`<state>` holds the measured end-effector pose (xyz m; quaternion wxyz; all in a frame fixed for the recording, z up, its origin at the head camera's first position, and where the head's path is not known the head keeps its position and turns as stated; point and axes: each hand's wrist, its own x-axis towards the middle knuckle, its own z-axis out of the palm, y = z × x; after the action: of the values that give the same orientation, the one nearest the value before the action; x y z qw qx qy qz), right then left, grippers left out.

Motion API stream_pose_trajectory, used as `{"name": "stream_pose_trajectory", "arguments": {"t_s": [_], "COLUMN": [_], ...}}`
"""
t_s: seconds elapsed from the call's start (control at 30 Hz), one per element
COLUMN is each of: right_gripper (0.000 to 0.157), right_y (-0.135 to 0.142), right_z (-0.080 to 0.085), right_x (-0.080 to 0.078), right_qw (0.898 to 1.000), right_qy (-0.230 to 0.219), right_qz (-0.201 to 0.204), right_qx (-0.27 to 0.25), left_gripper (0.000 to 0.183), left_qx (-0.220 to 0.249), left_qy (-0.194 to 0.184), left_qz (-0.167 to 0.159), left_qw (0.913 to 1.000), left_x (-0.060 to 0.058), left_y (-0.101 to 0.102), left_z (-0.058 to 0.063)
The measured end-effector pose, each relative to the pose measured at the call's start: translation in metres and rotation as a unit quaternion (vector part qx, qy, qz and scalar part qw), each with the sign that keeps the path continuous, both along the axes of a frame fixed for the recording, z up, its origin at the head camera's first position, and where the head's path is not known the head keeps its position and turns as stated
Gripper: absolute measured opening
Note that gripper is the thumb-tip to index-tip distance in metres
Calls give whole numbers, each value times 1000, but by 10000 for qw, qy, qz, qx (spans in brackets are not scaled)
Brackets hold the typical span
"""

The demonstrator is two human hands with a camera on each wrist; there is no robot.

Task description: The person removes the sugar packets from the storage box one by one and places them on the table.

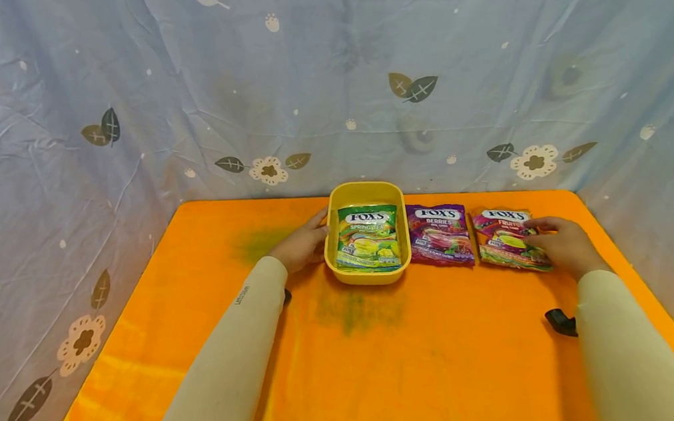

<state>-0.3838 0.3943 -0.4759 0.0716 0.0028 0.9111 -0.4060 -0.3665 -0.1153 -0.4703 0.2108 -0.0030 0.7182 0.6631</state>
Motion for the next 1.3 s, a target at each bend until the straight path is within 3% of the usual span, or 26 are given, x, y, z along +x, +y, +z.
{"name": "stream_pose_trajectory", "arguments": {"t_s": [0.2,0.37,0.53,0.77,1.0,1.3], "right_gripper": [73,69,63,67,65,65], "right_y": [8,10,7,-4,-23,-56], "right_z": [4,7,11,23,33,39], "right_x": [7,12,13,12,9,5], "right_qw": [9999,9994,9968,9927,9844,9785], "right_qy": [-47,254,565,593,694,417], "right_qz": [-109,-225,-409,-510,-261,147], "right_qx": [56,-60,-386,-922,-1597,-2014], "left_gripper": [55,56,55,56,55,56], "left_qx": [47,183,193,302,358,154], "left_qy": [-39,-79,-96,-83,-99,-74], "left_qz": [-14,-34,-20,-117,-115,-71], "left_qw": [10000,9998,9998,9994,9992,9998], "left_x": [-1,-1,0,-1,-3,0], "left_y": [-1,-1,0,-1,-2,-1], "left_z": [-1,0,1,1,0,3]}}
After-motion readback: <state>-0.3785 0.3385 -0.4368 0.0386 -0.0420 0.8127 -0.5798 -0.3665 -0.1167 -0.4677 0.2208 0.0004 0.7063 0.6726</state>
